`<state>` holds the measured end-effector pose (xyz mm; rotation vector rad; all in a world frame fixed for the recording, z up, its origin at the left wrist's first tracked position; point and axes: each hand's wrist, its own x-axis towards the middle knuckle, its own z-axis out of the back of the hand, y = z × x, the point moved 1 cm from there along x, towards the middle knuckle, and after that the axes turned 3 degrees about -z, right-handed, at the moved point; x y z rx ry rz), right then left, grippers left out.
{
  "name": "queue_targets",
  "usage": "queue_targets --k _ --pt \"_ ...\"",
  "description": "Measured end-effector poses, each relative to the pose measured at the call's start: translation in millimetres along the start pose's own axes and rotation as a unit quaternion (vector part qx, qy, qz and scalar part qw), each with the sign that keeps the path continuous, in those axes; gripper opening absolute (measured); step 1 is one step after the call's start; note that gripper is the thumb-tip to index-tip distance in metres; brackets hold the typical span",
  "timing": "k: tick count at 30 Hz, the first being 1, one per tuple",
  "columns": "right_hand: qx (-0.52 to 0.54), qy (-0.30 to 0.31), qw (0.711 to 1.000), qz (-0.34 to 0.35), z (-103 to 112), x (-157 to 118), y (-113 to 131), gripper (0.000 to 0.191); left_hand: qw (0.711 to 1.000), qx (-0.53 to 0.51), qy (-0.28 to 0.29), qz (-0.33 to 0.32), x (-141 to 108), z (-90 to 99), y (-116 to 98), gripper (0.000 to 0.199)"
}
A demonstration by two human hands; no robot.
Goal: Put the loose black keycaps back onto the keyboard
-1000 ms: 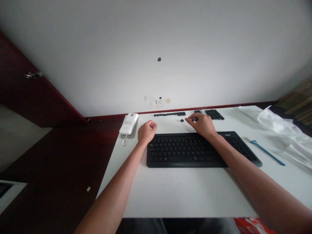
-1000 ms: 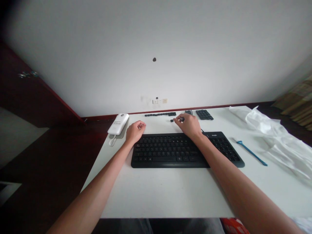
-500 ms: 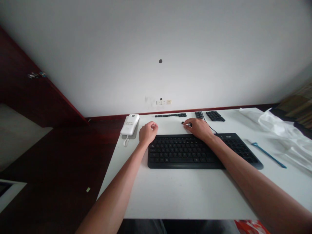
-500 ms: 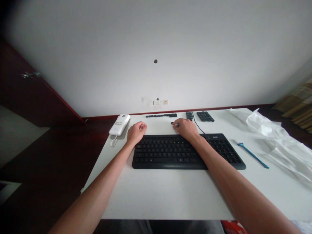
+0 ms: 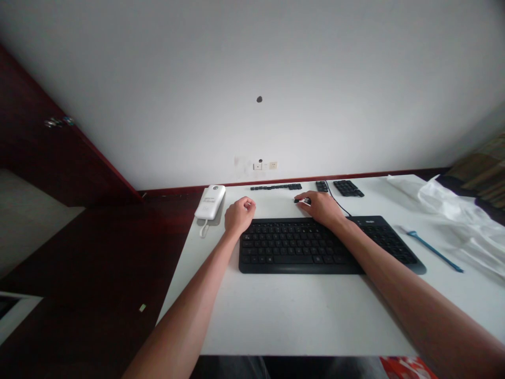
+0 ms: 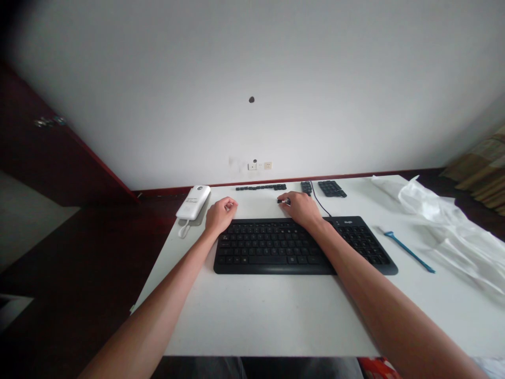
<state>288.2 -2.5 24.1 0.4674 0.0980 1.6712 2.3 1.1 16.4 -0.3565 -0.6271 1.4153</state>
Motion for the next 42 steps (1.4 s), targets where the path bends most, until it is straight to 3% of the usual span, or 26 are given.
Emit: queue_targets --k 4,10,18,30,36,42 --pt "-0.006 0.010 1.000 -0.022 2 1 -1 0.024 1.000 -0.001 0.002 0.002 -1 0.6 -1 0.013" --pt "-0.002 0.033 0.999 0.003 5 0 -5 0.028 1.000 -0.001 0.003 0.002 0 0.4 0 0.014" --pt "0.029 0.008 0.998 0.049 16 -4 -10 0.025 1.000 0.002 0.006 0.005 -1 1.2 -1 0.013" --pt "-0.027 0.057 0.997 0.038 13 -2 -7 0.022 1.000 0.005 0.010 0.012 -1 1.8 -2 0.013" --pt "0.006 0.071 0.995 0.065 38 -11 1 0.018 1.000 0.002 0.003 0.003 -1 1.1 -2 0.013" --pt "0.019 0.129 0.985 0.113 63 -24 11 0.019 1.000 -0.001 0.004 0.005 0 0.7 -2 0.013"
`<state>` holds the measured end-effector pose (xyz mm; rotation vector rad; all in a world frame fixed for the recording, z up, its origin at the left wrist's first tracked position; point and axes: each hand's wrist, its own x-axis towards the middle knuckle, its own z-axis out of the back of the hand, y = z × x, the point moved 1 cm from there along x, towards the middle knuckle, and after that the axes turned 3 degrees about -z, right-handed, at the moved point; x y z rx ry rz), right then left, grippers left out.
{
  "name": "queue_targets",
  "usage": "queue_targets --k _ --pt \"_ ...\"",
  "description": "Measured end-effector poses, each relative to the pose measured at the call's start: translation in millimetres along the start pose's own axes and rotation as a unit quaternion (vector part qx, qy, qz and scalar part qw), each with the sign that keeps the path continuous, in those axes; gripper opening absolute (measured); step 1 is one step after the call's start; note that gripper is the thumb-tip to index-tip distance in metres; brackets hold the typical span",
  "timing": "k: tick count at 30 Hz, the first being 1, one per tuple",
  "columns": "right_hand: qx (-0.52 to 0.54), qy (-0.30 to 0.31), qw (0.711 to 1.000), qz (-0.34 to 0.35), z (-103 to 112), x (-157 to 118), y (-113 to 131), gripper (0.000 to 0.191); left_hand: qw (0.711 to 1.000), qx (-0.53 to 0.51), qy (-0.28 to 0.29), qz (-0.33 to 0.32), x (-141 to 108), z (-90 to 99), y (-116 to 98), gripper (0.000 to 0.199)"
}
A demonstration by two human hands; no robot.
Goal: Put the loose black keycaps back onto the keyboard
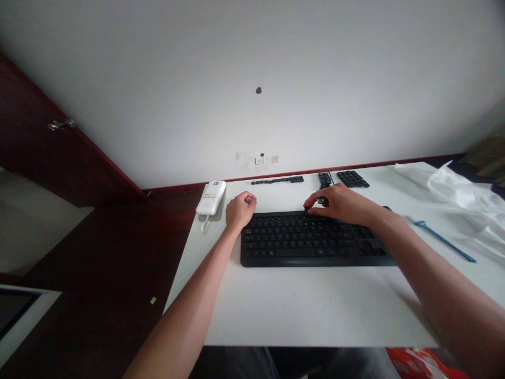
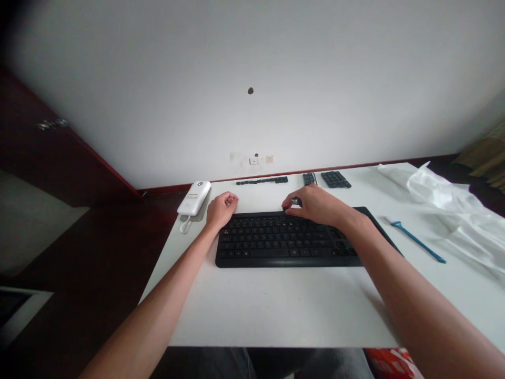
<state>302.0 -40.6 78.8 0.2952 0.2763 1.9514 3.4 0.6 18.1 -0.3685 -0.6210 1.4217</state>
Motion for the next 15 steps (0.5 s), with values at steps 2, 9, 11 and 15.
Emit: queue_targets --k 2,9,11,15 --pt "0.003 0.016 1.000 0.021 0 -3 5 0.019 1.000 0.001 -0.001 0.000 0 -0.4 0 0.012" --pt "-0.019 0.052 0.998 0.034 -9 -7 12 0.017 1.000 0.010 -0.005 -0.002 1 -2.4 1 0.014" --pt "-0.018 0.050 0.998 0.031 -11 -8 10 0.016 1.000 0.010 -0.003 -0.003 2 -2.8 1 0.014" --pt "-0.009 0.043 0.999 0.026 -13 -7 7 0.014 1.000 0.007 -0.005 -0.003 2 -3.3 2 0.013"
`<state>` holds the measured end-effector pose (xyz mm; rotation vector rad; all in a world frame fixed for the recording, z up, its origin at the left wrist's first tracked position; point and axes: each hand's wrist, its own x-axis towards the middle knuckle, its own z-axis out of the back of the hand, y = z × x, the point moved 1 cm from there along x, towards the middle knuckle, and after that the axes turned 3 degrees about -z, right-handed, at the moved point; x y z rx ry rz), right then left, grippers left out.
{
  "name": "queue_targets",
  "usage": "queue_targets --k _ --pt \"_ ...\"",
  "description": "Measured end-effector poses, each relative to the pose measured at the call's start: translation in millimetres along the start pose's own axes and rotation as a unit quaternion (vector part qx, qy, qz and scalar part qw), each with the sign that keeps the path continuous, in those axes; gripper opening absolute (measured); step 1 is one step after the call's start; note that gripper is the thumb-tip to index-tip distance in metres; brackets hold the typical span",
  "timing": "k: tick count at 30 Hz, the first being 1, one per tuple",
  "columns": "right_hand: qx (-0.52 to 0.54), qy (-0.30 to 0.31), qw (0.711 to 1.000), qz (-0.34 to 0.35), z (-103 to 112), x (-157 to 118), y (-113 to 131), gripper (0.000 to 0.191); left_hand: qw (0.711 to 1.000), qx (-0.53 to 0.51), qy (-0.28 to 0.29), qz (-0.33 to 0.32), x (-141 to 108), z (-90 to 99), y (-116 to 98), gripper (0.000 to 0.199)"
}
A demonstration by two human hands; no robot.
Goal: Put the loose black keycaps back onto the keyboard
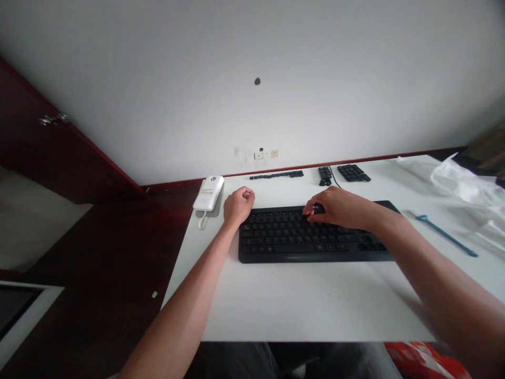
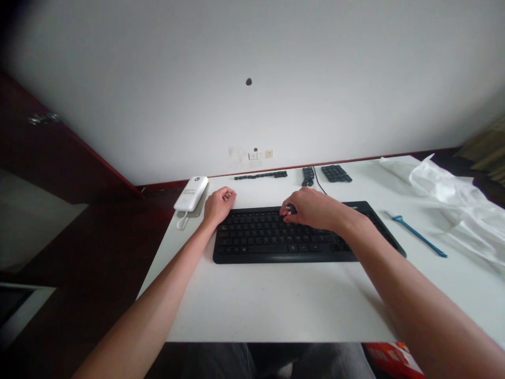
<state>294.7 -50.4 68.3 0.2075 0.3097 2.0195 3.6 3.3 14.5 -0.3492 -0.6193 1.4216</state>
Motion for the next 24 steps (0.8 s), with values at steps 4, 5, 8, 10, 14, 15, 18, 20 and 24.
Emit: queue_targets --k 4,5,8,10,14,15,18,20,24 --pt "-0.015 -0.005 1.000 0.000 -1.0 0.8 1.5 0.015 1.000 -0.005 -0.002 0.001 -0.4 0.8 -0.8 0.013" --pt "-0.019 -0.003 1.000 -0.001 -1.3 1.0 1.9 0.016 1.000 -0.005 -0.001 0.001 -0.6 1.1 -1.2 0.013" --pt "-0.032 0.000 0.999 -0.006 -2.3 1.0 2.7 0.016 1.000 -0.004 0.001 0.003 -1.0 2.0 -2.4 0.014" --pt "-0.036 -0.002 0.999 -0.009 -3.2 0.8 3.1 0.016 1.000 -0.003 0.002 0.003 -1.1 2.4 -2.8 0.014" --pt "-0.037 -0.009 0.999 -0.017 -5.5 0.1 4.7 0.015 1.000 -0.004 -0.001 0.000 -1.0 2.1 -2.7 0.015" --pt "-0.040 -0.011 0.999 -0.018 -5.9 -0.1 5.3 0.015 1.000 -0.004 -0.002 -0.001 -1.0 1.9 -2.6 0.015" --pt "-0.049 -0.014 0.998 -0.022 -5.7 -0.8 7.4 0.015 1.000 -0.002 -0.001 0.001 -0.9 1.4 -2.0 0.015" --pt "-0.054 -0.006 0.998 -0.019 -4.4 -1.1 8.5 0.016 1.000 -0.002 0.001 0.002 -0.8 1.2 -1.5 0.015" --pt "-0.056 0.015 0.998 -0.016 -1.4 -0.8 7.8 0.017 1.000 -0.007 -0.004 -0.007 -0.8 1.2 -1.0 0.013"
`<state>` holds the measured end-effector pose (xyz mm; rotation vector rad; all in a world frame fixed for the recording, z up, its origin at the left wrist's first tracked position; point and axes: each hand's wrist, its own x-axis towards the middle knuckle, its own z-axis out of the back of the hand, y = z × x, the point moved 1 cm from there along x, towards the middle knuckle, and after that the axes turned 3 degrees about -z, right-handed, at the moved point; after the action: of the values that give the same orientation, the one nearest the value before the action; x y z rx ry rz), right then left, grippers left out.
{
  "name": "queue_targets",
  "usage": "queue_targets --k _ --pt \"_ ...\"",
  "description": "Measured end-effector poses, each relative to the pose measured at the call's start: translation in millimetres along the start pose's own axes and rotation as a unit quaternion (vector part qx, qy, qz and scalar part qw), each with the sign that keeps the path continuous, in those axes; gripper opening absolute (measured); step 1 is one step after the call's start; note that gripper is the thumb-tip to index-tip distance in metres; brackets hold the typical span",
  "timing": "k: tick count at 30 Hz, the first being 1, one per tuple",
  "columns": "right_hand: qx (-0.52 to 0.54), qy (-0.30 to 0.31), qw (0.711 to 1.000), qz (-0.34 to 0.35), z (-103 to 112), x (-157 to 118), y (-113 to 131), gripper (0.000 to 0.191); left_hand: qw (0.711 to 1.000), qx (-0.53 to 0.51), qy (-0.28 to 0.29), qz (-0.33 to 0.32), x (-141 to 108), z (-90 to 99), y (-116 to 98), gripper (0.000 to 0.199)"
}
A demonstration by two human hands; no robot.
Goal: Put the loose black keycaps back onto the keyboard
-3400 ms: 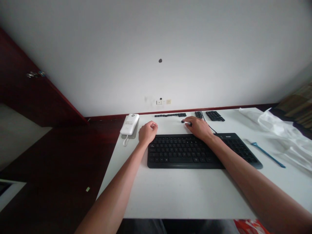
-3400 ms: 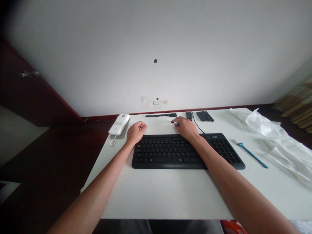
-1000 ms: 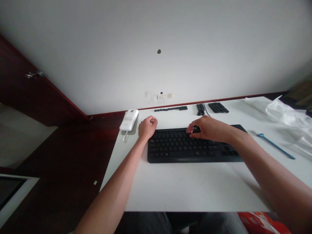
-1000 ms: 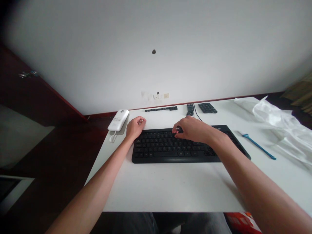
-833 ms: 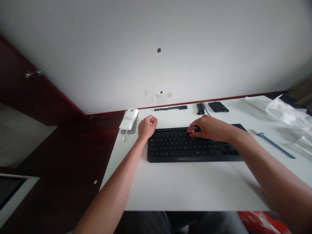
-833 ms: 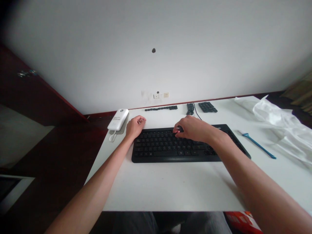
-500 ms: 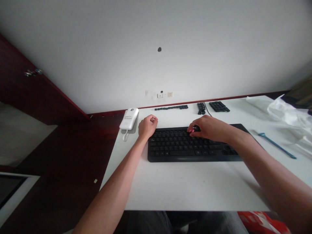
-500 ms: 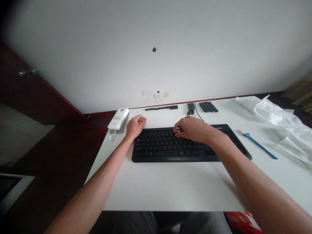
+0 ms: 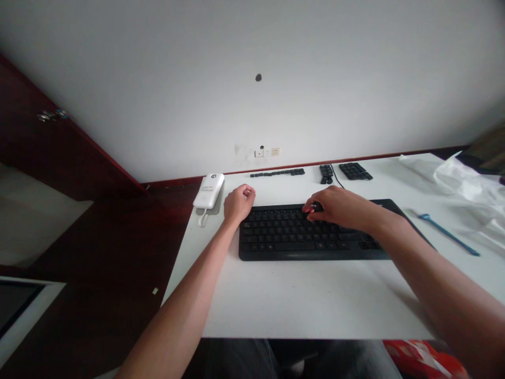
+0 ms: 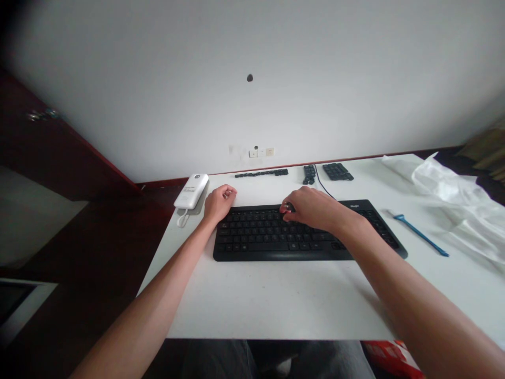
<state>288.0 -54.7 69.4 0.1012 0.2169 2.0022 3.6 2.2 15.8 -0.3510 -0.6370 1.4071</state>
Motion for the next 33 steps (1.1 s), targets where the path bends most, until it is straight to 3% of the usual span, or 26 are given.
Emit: queue_targets --k 9,15,17,19,24,26,30,33 --pt "0.020 -0.020 1.000 -0.011 9 -1 -4 0.020 1.000 -0.004 -0.001 -0.005 0 0.3 0 0.012" --pt "0.134 -0.150 0.979 -0.043 21 -2 12 0.041 1.000 -0.007 0.003 -0.005 0 0.7 1 0.012" --pt "0.218 -0.188 0.956 -0.052 19 1 16 0.049 1.000 -0.004 0.001 -0.006 0 0.1 2 0.013" --pt "0.345 -0.201 0.916 -0.044 13 4 18 0.054 1.000 -0.004 -0.001 -0.008 0 -0.8 3 0.014" --pt "0.638 -0.204 0.742 -0.005 4 12 28 0.058 1.000 -0.004 -0.001 -0.009 1 -2.6 5 0.014" --pt "0.682 -0.199 0.703 -0.003 4 13 34 0.058 1.000 -0.001 0.001 -0.006 2 -2.8 5 0.014" --pt "0.704 -0.177 0.688 0.012 1 14 42 0.057 1.000 0.005 0.003 -0.001 2 -2.9 4 0.015" --pt "0.683 -0.171 0.710 0.019 0 13 43 0.057 1.000 0.005 0.001 0.000 2 -2.6 4 0.014"
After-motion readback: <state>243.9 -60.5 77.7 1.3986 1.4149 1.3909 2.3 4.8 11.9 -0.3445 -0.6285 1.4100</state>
